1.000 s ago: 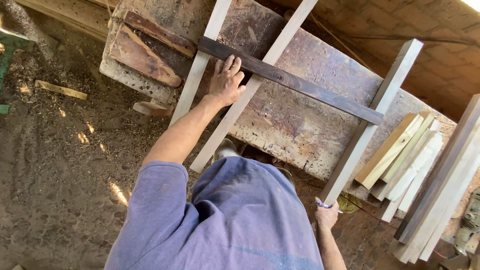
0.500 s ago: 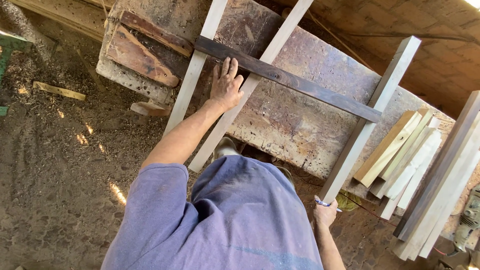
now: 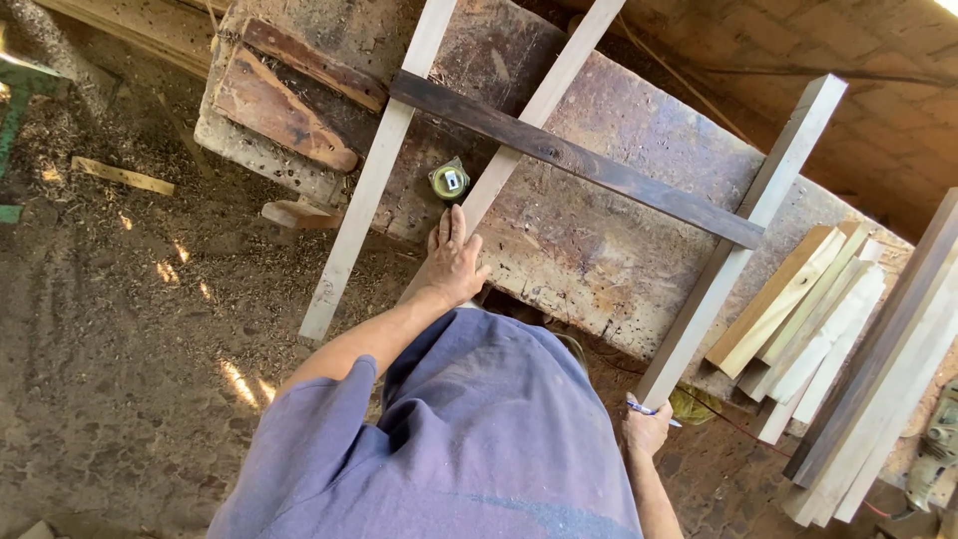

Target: Measuring and marking wooden planks with a tape measure and a pen in a workshop.

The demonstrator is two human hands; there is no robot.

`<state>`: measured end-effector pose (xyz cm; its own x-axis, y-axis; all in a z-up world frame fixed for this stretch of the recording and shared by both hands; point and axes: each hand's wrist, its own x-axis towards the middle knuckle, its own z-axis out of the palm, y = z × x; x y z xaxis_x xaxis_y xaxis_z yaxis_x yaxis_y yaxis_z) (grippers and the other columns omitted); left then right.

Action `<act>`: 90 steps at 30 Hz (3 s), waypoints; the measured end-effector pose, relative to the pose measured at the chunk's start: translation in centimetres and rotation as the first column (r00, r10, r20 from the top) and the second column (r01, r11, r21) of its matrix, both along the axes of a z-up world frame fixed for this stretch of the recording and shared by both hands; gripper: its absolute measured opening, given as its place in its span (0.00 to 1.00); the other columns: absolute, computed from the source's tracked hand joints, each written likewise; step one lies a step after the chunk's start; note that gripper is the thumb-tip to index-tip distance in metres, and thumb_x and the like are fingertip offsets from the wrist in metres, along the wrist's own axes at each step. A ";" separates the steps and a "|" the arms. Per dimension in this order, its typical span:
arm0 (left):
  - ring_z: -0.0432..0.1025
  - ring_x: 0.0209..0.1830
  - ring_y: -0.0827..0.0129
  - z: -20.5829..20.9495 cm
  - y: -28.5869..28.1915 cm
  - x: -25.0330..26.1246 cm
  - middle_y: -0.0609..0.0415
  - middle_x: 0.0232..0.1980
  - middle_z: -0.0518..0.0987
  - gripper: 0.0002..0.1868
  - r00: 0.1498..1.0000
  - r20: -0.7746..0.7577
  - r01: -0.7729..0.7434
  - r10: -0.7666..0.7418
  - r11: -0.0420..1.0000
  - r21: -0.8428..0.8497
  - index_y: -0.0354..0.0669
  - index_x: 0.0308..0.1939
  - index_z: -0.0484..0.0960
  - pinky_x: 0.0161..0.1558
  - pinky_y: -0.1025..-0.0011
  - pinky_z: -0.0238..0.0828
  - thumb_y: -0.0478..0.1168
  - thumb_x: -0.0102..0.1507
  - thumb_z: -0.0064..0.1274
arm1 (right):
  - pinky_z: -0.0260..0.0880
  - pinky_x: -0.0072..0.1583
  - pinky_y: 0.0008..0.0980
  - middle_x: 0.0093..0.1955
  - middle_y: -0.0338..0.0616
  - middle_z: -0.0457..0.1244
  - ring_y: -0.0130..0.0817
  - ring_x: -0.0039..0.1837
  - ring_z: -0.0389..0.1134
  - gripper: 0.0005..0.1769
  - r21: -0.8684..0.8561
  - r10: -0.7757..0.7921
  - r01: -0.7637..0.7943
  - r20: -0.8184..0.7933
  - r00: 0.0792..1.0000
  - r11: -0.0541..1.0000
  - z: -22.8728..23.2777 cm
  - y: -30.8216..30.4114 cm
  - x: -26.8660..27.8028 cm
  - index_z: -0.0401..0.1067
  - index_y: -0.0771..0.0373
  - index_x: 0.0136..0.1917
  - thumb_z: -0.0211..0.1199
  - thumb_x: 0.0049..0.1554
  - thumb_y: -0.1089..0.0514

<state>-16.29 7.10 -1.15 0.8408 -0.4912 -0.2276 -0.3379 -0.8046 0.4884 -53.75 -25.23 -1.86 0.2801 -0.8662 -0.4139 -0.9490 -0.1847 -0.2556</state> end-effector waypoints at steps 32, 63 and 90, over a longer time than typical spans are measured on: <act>0.49 0.80 0.43 0.5 6.3 3.1 0.29 0.79 0.51 0.57 0.743 -0.296 -0.668 0.601 0.694 -0.269 0.29 0.77 0.51 0.77 0.57 0.47 0.74 0.62 0.41 | 0.67 0.57 0.48 0.57 0.61 0.66 0.56 0.57 0.69 0.39 -0.024 0.036 -0.036 -0.017 0.999 0.999 -0.7 -0.4 -0.5 0.59 0.67 0.71 0.70 0.56 0.45; 0.74 0.62 0.48 -0.6 -2.2 -8.2 0.41 0.55 0.82 0.36 0.650 -0.427 -0.599 0.629 0.770 0.221 0.50 0.58 0.77 0.61 0.52 0.74 0.62 0.50 0.57 | 0.66 0.69 0.52 0.61 0.59 0.68 0.59 0.66 0.67 0.40 0.027 -0.106 0.103 0.208 0.972 0.994 -1.8 -3.1 -0.3 0.68 0.45 0.71 0.74 0.49 0.35; 0.49 0.80 0.41 3.0 -14.7 3.6 0.33 0.77 0.60 0.18 0.968 0.227 0.069 -0.103 0.986 0.153 0.39 0.51 0.79 0.73 0.40 0.48 0.46 0.62 0.62 | 0.66 0.69 0.51 0.61 0.59 0.69 0.58 0.67 0.67 0.42 0.171 -0.158 0.138 0.107 0.982 0.976 1.6 -4.8 -0.6 0.68 0.42 0.71 0.75 0.47 0.32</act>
